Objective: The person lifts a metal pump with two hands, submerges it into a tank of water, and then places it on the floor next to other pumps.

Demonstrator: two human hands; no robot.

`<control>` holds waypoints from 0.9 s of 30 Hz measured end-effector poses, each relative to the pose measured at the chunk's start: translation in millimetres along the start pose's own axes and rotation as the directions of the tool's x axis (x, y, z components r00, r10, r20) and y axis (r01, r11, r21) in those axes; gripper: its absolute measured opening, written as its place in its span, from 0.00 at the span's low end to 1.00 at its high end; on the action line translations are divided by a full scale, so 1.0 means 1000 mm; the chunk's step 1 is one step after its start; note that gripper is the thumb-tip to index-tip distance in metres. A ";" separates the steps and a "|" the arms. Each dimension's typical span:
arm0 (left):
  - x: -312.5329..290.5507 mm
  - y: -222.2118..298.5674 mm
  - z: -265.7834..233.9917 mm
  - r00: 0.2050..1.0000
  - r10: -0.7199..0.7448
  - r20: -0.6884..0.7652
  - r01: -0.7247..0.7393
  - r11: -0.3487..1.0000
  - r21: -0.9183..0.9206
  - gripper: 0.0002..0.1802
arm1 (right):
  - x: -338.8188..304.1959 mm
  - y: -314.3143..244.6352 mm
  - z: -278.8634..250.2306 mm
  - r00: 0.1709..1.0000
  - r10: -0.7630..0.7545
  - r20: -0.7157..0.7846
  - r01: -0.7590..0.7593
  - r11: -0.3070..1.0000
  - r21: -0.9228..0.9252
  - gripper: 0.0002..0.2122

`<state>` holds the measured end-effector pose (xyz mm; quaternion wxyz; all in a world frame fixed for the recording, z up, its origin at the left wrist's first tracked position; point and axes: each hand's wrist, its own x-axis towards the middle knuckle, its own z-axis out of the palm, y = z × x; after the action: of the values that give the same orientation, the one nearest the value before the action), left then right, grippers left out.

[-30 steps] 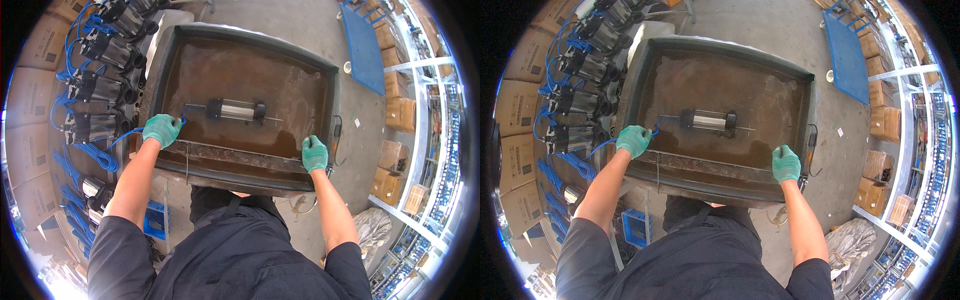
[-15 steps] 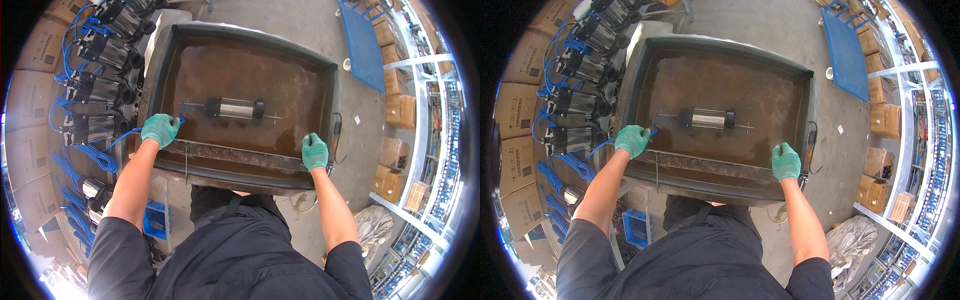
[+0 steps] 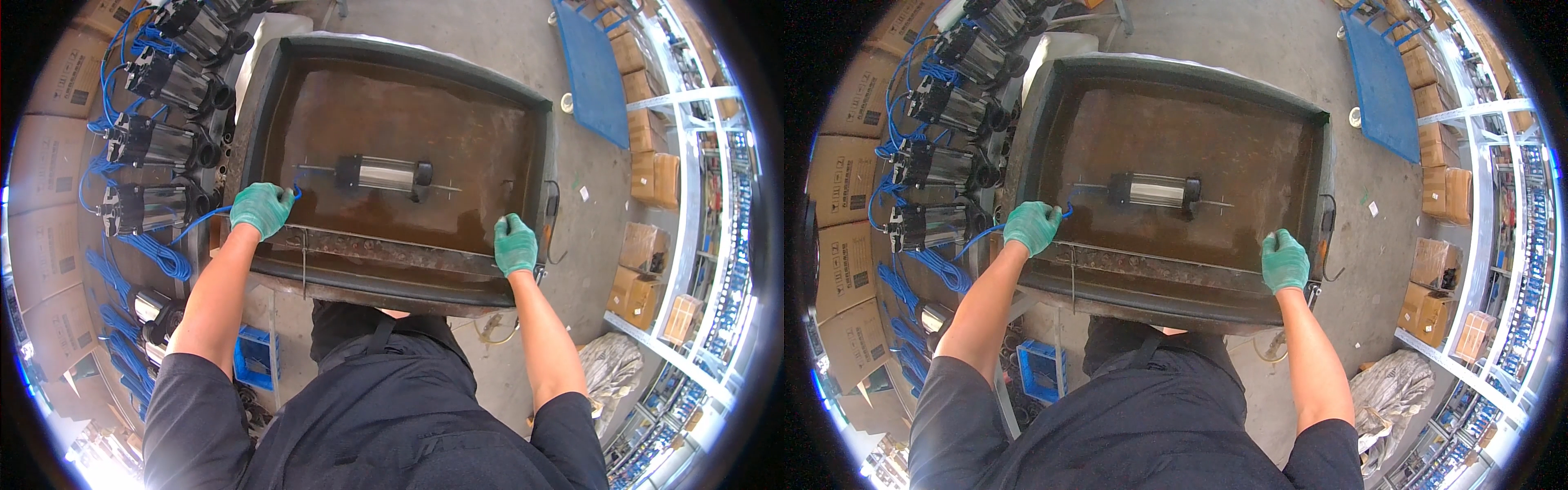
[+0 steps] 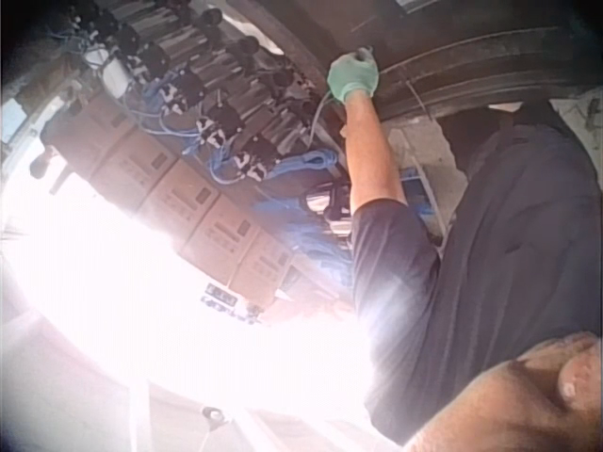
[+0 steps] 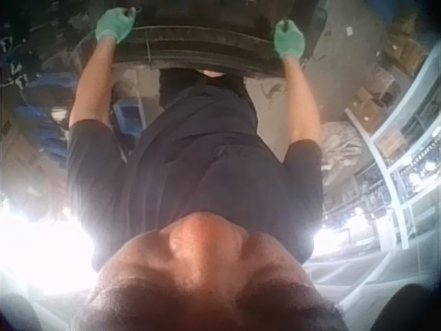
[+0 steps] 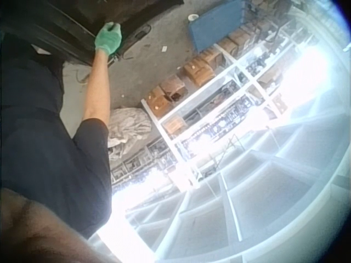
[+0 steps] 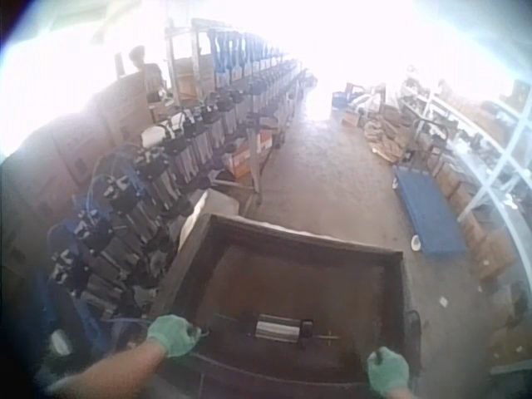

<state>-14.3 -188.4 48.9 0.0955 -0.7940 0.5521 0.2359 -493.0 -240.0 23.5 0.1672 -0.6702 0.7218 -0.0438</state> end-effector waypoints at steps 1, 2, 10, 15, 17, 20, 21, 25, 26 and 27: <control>0.000 0.000 0.000 1.000 0.000 -0.003 0.000 1.000 -0.001 0.23 | 0.000 0.002 0.001 1.000 -0.012 -0.023 0.012 1.000 -0.002 0.14; 0.000 0.000 0.001 1.000 0.001 -0.004 -0.001 1.000 0.000 0.23 | 0.000 0.003 0.003 0.999 -0.025 -0.047 0.025 1.000 -0.004 0.14; 0.001 -0.001 0.003 1.000 0.010 -0.012 -0.009 1.000 0.013 0.23 | -0.001 0.002 0.001 0.999 -0.010 -0.041 0.009 1.000 -0.006 0.13; 0.001 0.000 0.000 1.000 -0.006 0.007 0.006 1.000 0.012 0.23 | -0.001 0.004 0.002 0.998 -0.014 -0.056 0.014 1.000 -0.003 0.12; 0.000 0.000 0.000 1.000 0.001 -0.005 -0.001 1.000 -0.004 0.23 | 0.000 0.003 0.001 1.000 -0.007 -0.030 0.007 1.000 -0.004 0.12; 0.000 0.000 0.000 1.000 -0.007 0.008 0.007 1.000 -0.002 0.23 | 0.000 0.002 0.001 1.000 0.004 -0.029 -0.005 1.000 -0.007 0.12; 0.000 0.000 0.000 1.000 -0.001 0.003 0.001 1.000 -0.003 0.23 | 0.000 0.002 0.001 1.000 0.004 -0.028 -0.004 1.000 -0.007 0.12; 0.000 -0.002 0.002 1.000 0.015 -0.001 -0.015 1.000 -0.002 0.23 | -0.001 0.002 0.001 1.000 0.001 -0.028 -0.001 1.000 -0.004 0.12; 0.000 -0.002 0.001 1.000 0.015 -0.001 -0.015 1.000 -0.003 0.23 | -0.001 0.001 0.000 1.000 0.001 -0.027 -0.001 1.000 -0.002 0.12; 0.001 0.000 -0.001 1.000 0.005 0.010 -0.005 1.000 0.005 0.23 | -0.001 0.001 0.001 1.000 0.000 -0.026 -0.001 1.000 -0.003 0.12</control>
<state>-13.6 -189.0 49.1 0.0998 -0.7911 0.5543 0.2387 -493.8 -238.5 22.8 0.1569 -0.6696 0.7241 -0.0514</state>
